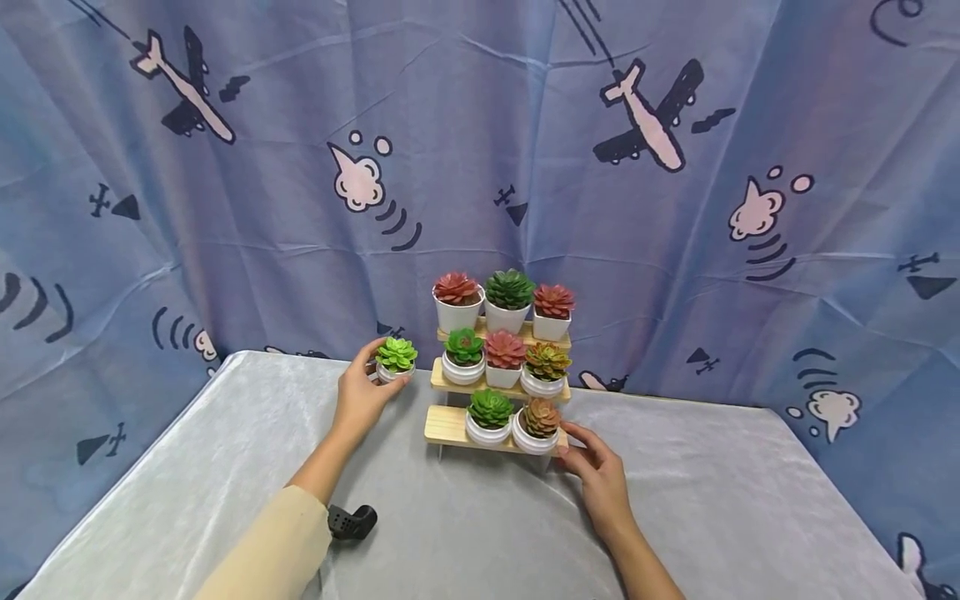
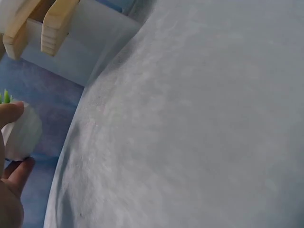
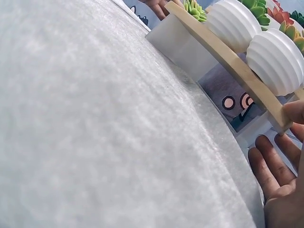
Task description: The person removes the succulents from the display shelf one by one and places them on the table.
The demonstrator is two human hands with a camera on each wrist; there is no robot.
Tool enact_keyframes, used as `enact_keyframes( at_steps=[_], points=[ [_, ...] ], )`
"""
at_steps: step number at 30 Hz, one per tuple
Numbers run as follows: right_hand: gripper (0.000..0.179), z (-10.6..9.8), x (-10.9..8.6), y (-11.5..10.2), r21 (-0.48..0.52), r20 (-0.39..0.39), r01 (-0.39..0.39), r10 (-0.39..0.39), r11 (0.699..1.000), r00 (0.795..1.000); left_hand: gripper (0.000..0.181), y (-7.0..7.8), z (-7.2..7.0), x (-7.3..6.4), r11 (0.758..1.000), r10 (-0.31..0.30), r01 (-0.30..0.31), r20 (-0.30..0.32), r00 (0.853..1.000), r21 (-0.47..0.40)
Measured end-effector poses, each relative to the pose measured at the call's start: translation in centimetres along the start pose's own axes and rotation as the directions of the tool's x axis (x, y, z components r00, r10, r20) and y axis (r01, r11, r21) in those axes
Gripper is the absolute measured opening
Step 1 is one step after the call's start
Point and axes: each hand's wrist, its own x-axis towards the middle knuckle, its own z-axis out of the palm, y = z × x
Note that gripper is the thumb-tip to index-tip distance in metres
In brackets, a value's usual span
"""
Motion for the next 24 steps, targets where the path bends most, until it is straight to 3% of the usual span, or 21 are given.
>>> enact_keyframes(
  at_steps=[14, 24],
  points=[
    [0.038, 0.2, 0.2, -0.2, -0.004, 0.011, -0.014, 0.014, 1.0, 1.0, 0.073, -1.0, 2.1, 1.0, 1.0, -0.032, 0.032, 0.007, 0.999, 0.0],
    [0.038, 0.0, 0.0, -0.1, 0.002, 0.011, -0.018, 0.018, 1.0, 1.0, 0.072, -3.0, 2.5, 1.0, 0.999, -0.039, 0.039, -0.011, 0.999, 0.008]
  ],
)
